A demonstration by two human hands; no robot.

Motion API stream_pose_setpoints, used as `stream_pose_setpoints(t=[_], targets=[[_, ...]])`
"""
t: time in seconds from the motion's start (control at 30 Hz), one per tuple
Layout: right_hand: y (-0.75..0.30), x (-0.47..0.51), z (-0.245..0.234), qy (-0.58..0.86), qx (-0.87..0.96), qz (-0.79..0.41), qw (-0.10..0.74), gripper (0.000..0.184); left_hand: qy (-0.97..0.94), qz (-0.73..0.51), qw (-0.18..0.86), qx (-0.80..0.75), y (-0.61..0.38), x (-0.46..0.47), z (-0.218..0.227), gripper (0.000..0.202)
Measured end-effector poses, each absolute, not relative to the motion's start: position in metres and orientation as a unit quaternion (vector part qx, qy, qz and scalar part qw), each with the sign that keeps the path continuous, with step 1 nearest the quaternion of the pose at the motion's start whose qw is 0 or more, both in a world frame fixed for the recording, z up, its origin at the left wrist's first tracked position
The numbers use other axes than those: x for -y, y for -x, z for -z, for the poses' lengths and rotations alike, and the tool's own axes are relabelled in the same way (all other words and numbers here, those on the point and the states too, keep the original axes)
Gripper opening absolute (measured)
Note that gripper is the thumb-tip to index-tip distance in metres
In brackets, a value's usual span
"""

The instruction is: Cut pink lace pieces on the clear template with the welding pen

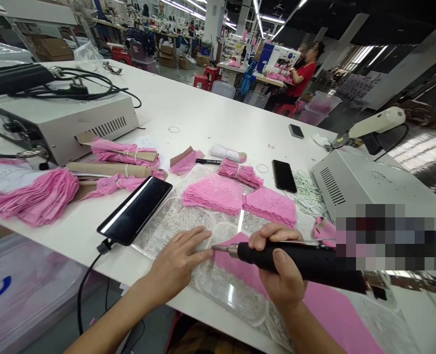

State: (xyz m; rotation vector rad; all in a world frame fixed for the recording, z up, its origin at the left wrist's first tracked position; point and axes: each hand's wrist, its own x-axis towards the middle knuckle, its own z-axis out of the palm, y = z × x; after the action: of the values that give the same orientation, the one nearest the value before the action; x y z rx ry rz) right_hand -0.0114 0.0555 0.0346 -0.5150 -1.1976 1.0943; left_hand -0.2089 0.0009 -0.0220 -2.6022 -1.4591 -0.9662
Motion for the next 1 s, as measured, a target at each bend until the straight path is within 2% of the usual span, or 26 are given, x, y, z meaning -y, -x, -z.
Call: stream_pose_setpoints(t=[0.2, 0.43, 0.63, 1.0], targets=[[-0.002, -0.067, -0.047, 0.24, 0.48, -0.477, 0.696, 0.011, 0.837, 0.316, 0.023, 0.446, 0.213, -0.003, 0.019, 0.052], [-0.039, -0.087, -0.054, 0.288, 0.442, -0.395, 0.752, 0.008, 0.858, 0.317, 0.048, 0.401, 0.187, -0.016, 0.003, 0.042], [-0.035, -0.089, -0.037, 0.279, 0.444, -0.42, 0.741, 0.01, 0.876, 0.31, 0.036, 0.369, 0.156, -0.032, 0.003, 0.034], [-0.031, -0.09, -0.035, 0.274, 0.462, -0.423, 0.73, 0.01, 0.869, 0.325, 0.026, 0.372, 0.157, -0.03, 0.004, 0.029]])
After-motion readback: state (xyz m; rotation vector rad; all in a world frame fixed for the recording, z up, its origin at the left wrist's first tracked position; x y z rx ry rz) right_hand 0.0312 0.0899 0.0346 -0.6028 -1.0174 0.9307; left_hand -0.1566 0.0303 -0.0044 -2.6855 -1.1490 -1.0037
